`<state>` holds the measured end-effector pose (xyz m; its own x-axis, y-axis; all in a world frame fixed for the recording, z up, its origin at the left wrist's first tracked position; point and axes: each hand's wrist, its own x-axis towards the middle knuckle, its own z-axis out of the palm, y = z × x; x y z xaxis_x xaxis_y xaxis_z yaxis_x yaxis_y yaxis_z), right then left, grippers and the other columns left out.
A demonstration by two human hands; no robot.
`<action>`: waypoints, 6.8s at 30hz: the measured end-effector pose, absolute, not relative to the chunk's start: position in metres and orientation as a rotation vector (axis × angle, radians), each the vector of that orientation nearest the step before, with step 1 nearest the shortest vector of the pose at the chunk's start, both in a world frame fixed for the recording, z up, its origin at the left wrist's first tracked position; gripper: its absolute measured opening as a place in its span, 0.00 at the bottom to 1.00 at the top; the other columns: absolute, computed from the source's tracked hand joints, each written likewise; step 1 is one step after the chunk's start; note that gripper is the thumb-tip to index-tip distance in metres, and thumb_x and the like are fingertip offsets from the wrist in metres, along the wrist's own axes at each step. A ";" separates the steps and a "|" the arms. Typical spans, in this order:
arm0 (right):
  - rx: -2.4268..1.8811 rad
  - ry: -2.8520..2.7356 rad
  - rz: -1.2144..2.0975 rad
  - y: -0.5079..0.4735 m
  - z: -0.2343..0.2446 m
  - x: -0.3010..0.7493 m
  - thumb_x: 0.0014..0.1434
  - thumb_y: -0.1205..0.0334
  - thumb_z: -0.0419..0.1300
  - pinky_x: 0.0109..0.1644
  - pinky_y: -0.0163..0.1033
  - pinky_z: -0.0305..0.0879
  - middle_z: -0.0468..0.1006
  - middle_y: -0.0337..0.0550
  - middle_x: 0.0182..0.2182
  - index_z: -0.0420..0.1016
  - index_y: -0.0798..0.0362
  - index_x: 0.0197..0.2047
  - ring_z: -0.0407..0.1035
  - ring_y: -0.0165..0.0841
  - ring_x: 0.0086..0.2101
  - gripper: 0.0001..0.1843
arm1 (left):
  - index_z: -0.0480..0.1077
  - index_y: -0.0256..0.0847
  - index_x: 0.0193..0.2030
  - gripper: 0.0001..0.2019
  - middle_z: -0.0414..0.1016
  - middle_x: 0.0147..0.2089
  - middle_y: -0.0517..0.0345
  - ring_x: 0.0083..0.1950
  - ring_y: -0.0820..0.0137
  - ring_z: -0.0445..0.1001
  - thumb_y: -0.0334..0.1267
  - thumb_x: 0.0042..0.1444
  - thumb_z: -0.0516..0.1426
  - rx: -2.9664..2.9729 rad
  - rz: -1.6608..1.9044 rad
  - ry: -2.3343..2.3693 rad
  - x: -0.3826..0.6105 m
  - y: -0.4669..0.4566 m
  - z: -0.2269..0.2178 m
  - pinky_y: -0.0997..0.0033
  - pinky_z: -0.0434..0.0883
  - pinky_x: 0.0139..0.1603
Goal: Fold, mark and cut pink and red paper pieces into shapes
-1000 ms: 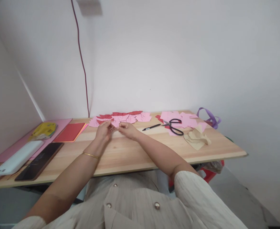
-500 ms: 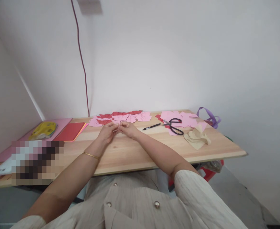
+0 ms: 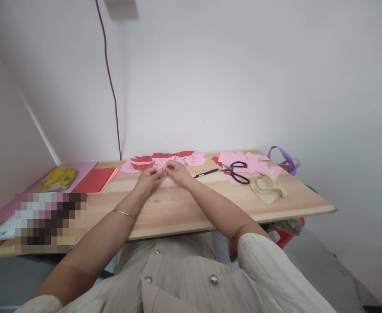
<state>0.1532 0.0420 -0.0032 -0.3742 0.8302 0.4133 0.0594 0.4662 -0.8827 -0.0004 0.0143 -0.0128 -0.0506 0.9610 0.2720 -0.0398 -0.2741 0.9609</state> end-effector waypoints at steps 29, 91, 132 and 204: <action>-0.659 -1.610 1.210 0.041 -0.008 0.151 0.47 0.54 0.65 0.41 0.37 0.64 0.74 0.38 0.29 0.72 0.54 0.30 0.69 0.30 0.32 0.13 | 0.71 0.37 0.24 0.13 0.72 0.23 0.59 0.25 0.74 0.69 0.39 0.35 0.68 1.138 1.395 1.016 0.003 0.009 -0.010 0.73 0.67 0.31; -0.708 -1.611 1.214 0.039 -0.009 0.150 0.46 0.53 0.66 0.37 0.36 0.61 0.73 0.38 0.29 0.72 0.54 0.29 0.65 0.29 0.31 0.14 | 0.72 0.35 0.25 0.13 0.71 0.22 0.59 0.26 0.75 0.68 0.42 0.39 0.67 1.203 1.360 1.004 0.002 0.011 -0.015 0.73 0.67 0.32; -0.798 -1.557 1.264 0.046 -0.017 0.147 0.46 0.49 0.65 0.35 0.35 0.62 0.73 0.36 0.25 0.70 0.54 0.29 0.66 0.28 0.28 0.17 | 0.69 0.36 0.24 0.13 0.71 0.23 0.58 0.26 0.74 0.69 0.40 0.40 0.67 1.149 1.350 0.976 0.001 0.012 -0.013 0.71 0.69 0.34; -0.839 -1.993 1.002 0.036 -0.011 0.147 0.55 0.52 0.55 0.30 0.33 0.51 0.63 0.34 0.22 0.65 0.55 0.25 0.55 0.26 0.25 0.15 | 0.66 0.36 0.23 0.14 0.67 0.22 0.61 0.25 0.77 0.67 0.39 0.37 0.68 0.804 1.344 0.926 0.002 0.007 -0.007 0.72 0.71 0.33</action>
